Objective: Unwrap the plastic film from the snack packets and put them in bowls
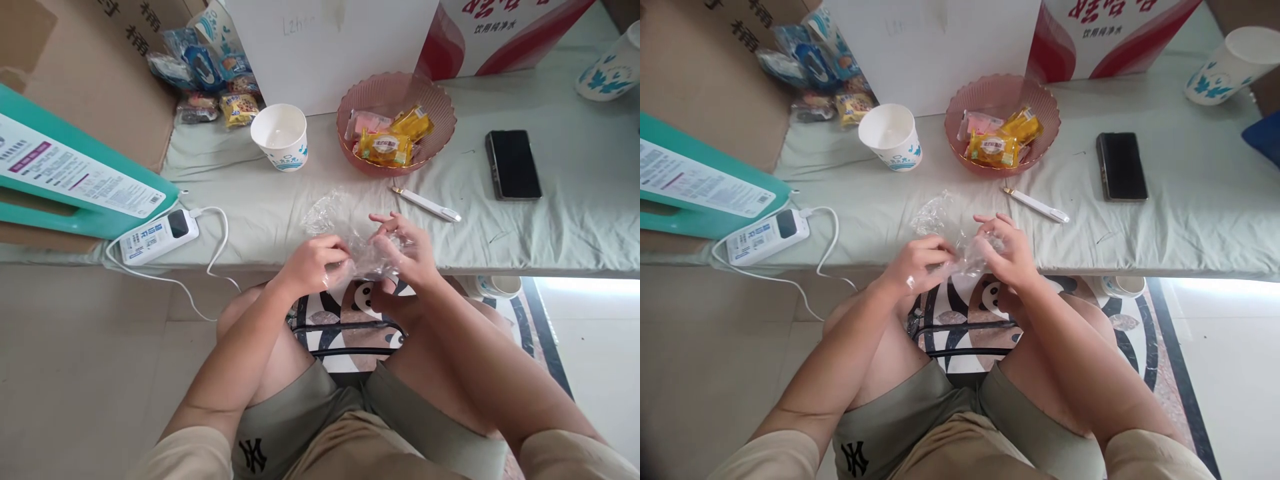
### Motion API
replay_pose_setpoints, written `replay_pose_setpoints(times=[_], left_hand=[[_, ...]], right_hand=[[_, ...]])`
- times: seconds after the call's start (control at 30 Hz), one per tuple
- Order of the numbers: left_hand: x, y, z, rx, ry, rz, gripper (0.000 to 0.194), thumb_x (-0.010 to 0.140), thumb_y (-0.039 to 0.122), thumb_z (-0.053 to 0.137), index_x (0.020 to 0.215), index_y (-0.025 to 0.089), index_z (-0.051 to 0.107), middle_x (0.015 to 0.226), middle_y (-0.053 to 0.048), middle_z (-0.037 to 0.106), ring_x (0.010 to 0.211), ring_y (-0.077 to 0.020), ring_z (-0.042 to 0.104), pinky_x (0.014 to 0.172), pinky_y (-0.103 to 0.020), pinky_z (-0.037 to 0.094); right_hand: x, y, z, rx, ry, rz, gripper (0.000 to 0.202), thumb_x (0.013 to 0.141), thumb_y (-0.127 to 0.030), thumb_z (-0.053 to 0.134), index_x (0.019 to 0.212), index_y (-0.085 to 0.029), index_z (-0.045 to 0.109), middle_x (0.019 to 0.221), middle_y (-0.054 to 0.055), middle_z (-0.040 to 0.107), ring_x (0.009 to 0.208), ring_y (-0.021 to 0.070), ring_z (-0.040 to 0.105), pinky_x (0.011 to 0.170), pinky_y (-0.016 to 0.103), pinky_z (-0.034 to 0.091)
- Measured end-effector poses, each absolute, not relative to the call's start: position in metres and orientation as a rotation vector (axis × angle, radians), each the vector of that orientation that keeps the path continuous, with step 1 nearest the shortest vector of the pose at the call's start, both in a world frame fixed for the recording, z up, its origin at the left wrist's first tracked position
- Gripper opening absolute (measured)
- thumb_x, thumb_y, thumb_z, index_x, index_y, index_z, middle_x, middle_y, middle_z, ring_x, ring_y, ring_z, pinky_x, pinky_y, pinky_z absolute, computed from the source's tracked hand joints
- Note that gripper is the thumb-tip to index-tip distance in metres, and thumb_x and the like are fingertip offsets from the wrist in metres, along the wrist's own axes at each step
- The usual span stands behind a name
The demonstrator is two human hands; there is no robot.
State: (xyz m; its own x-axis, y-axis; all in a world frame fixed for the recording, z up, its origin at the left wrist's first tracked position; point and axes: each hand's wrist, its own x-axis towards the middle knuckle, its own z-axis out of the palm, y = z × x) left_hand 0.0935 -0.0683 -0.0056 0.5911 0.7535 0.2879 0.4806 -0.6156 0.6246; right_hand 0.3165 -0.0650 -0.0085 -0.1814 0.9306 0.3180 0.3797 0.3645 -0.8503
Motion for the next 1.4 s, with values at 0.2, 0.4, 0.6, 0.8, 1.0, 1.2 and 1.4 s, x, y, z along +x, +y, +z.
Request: replay_pose_setpoints(times=[0.2, 0.4, 0.6, 0.8, 1.0, 1.2, 1.4], left_hand=[[0.096, -0.07, -0.005, 2.258, 0.947, 0.604, 0.016, 0.083, 0.032, 0.067, 0.091, 0.022, 0.077, 0.104, -0.007, 0.08, 0.096, -0.026, 0.074, 0.09, -0.043, 0.058], [0.105, -0.07, -0.004, 2.223, 1.092, 0.816, 0.032, 0.072, 0.042, 0.079, 0.098, 0.022, 0.078, 0.12, -0.01, 0.074, 0.111, -0.0293, 0.068, 0.098, -0.047, 0.057], [0.108, -0.064, -0.005, 1.772, 1.202, 0.808, 0.025, 0.093, 0.033, 0.056, 0.079, 0.019, 0.071, 0.081, -0.005, 0.077, 0.072, -0.017, 0.071, 0.07, -0.032, 0.057], [0.095, -0.059, -0.003, 1.696, 1.296, 0.677, 0.039, 0.086, 0.029, 0.063, 0.124, 0.019, 0.065, 0.069, 0.002, 0.075, 0.056, -0.0135, 0.063, 0.062, -0.029, 0.051], [0.095, -0.062, -0.005, 2.002, 1.659, 0.949, 0.022, 0.086, 0.028, 0.064, 0.107, 0.023, 0.067, 0.053, 0.008, 0.055, 0.05, -0.0129, 0.052, 0.057, -0.029, 0.043], [0.109, -0.066, -0.006, 2.463, 1.224, 1.088, 0.024, 0.086, 0.03, 0.064, 0.108, 0.02, 0.066, 0.103, -0.009, 0.076, 0.102, -0.0253, 0.071, 0.094, -0.042, 0.057], [0.109, -0.059, -0.016, 2.455, 1.228, 0.572, 0.046, 0.083, 0.016, 0.063, 0.129, 0.017, 0.066, 0.135, -0.015, 0.071, 0.132, -0.0303, 0.064, 0.115, -0.05, 0.049]], right_hand=[[0.311, -0.06, -0.007, -1.344, -1.637, 0.942, 0.024, 0.09, -0.04, 0.057, 0.075, -0.022, 0.061, 0.066, -0.001, 0.064, 0.062, 0.0148, 0.059, 0.063, 0.03, 0.048], [0.303, -0.056, -0.009, -1.586, -1.5, 0.806, 0.023, 0.089, -0.039, 0.058, 0.073, -0.022, 0.06, 0.053, -0.004, 0.055, 0.051, 0.0121, 0.049, 0.055, 0.029, 0.039], [0.311, -0.056, -0.007, -1.705, -1.468, 0.714, 0.014, 0.09, -0.036, 0.055, 0.093, -0.024, 0.061, 0.054, -0.004, 0.06, 0.048, 0.0161, 0.054, 0.061, 0.035, 0.044], [0.319, -0.051, -0.023, -1.771, -1.616, 0.452, 0.035, 0.087, -0.032, 0.055, 0.121, -0.024, 0.054, 0.058, -0.003, 0.059, 0.061, 0.0228, 0.06, 0.079, 0.046, 0.049], [0.327, -0.052, -0.019, -1.823, -1.624, -0.095, 0.031, 0.091, -0.039, 0.053, 0.118, -0.025, 0.06, 0.097, 0.012, 0.07, 0.104, 0.0365, 0.063, 0.093, 0.058, 0.043], [0.328, -0.067, -0.011, -1.337, -2.145, 0.217, 0.038, 0.09, -0.032, 0.05, 0.123, -0.021, 0.063, 0.119, 0.013, 0.071, 0.12, 0.0329, 0.063, 0.105, 0.052, 0.044], [0.327, -0.066, -0.025, -1.325, -2.419, 0.53, 0.051, 0.09, -0.037, 0.06, 0.139, -0.024, 0.06, 0.15, 0.01, 0.061, 0.147, 0.0363, 0.046, 0.12, 0.06, 0.029]])
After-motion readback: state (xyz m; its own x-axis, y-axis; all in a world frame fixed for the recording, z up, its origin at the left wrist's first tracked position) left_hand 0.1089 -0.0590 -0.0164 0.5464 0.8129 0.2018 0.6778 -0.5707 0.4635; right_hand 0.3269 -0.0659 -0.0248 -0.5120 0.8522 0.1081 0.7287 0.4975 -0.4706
